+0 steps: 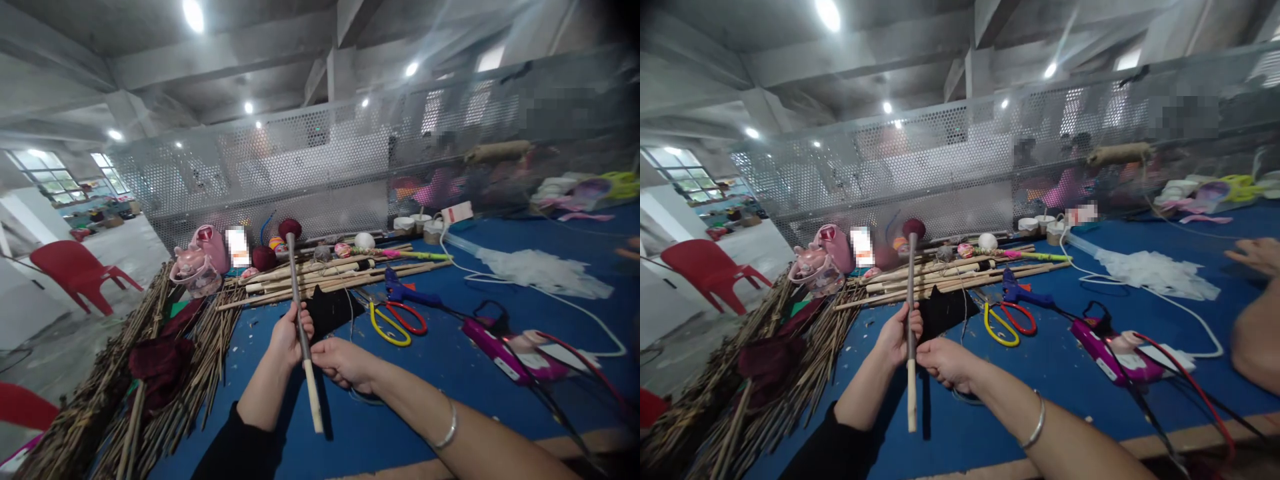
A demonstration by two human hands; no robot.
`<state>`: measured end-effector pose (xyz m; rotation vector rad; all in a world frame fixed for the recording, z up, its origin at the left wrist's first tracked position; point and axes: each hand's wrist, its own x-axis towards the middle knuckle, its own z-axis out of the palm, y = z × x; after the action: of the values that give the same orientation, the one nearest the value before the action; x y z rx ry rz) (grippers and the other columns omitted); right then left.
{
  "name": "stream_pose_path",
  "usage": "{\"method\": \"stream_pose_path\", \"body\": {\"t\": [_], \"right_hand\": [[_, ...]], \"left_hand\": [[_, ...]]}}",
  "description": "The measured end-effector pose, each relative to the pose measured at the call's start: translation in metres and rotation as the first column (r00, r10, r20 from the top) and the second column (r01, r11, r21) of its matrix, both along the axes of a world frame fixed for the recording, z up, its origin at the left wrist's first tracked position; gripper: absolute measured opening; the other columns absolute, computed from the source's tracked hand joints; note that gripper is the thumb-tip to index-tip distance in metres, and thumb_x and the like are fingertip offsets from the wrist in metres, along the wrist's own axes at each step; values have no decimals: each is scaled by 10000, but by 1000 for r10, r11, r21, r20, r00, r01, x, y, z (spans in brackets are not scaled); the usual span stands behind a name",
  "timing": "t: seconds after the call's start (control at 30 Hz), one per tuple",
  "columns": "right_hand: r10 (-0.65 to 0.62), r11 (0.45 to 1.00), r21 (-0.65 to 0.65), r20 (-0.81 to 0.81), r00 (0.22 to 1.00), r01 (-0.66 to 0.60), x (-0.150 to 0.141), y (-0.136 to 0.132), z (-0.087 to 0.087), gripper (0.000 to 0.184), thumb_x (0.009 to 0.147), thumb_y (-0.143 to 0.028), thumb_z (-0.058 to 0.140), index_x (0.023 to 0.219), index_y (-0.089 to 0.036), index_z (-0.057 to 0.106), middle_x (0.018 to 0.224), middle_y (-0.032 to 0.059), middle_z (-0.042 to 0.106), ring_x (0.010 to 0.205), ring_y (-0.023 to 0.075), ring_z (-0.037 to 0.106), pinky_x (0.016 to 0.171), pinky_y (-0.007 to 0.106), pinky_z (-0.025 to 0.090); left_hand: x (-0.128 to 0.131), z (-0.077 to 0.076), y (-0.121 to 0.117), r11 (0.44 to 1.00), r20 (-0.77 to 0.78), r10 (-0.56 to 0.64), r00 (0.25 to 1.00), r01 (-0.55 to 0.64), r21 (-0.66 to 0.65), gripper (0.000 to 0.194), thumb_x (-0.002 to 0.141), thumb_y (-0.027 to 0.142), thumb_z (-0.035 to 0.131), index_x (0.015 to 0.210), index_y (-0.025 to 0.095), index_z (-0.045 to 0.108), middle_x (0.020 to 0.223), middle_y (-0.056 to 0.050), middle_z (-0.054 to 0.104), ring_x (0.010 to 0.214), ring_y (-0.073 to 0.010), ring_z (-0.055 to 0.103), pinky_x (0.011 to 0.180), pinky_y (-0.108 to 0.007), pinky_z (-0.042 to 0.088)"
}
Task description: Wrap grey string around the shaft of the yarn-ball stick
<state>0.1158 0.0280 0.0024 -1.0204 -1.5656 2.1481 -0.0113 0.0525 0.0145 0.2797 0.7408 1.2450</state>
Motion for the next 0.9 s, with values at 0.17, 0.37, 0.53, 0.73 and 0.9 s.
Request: {"method": "stream_pose_path", "body": {"t": [0.17,0.37,0.53,0.73,0.9], "right_hand": [[-77,997,-23,-12,997,76,-4,-1,-1,79,653,-193,424,623,-191,352,390,-113,249,292,25,113,281,150,73],[-161,986,54,77,984,158,-7,-4,-4,95,529,-108,364,519,-185,309,322,-106,240,261,25,149,270,157,104],[-174,977,137,67,982,164,-9,-10,-4,80,538,-99,360,540,-177,378,315,-100,281,253,33,184,261,162,134],[29,997,-64,-101,994,-35,-1,-3,-3,60,620,-136,445,653,-182,427,351,-116,246,281,28,110,268,151,77],[-5,982,-180,-317,948,-55,0,-1,2,114,722,-256,498,789,-196,429,395,-123,239,313,28,71,285,147,45]], "left_hand": [[7,-14,-3,982,-414,61,908,20,187,329,766,424,481,914,139,552,590,12,487,479,-72,449,441,-174,360],[10,-15,-18,920,-826,44,562,300,253,303,609,425,629,661,130,582,545,18,509,507,-88,438,495,-201,332],[12,-15,-23,931,-801,-14,599,300,209,289,612,420,612,580,139,552,497,27,470,476,-83,398,460,-202,292],[8,-14,-10,936,-587,-10,810,214,279,347,682,475,523,633,131,515,539,5,492,468,-76,412,461,-198,303],[7,-9,-8,935,-357,13,934,115,335,396,708,530,474,739,137,508,442,83,292,387,-40,256,405,-171,200]]}}
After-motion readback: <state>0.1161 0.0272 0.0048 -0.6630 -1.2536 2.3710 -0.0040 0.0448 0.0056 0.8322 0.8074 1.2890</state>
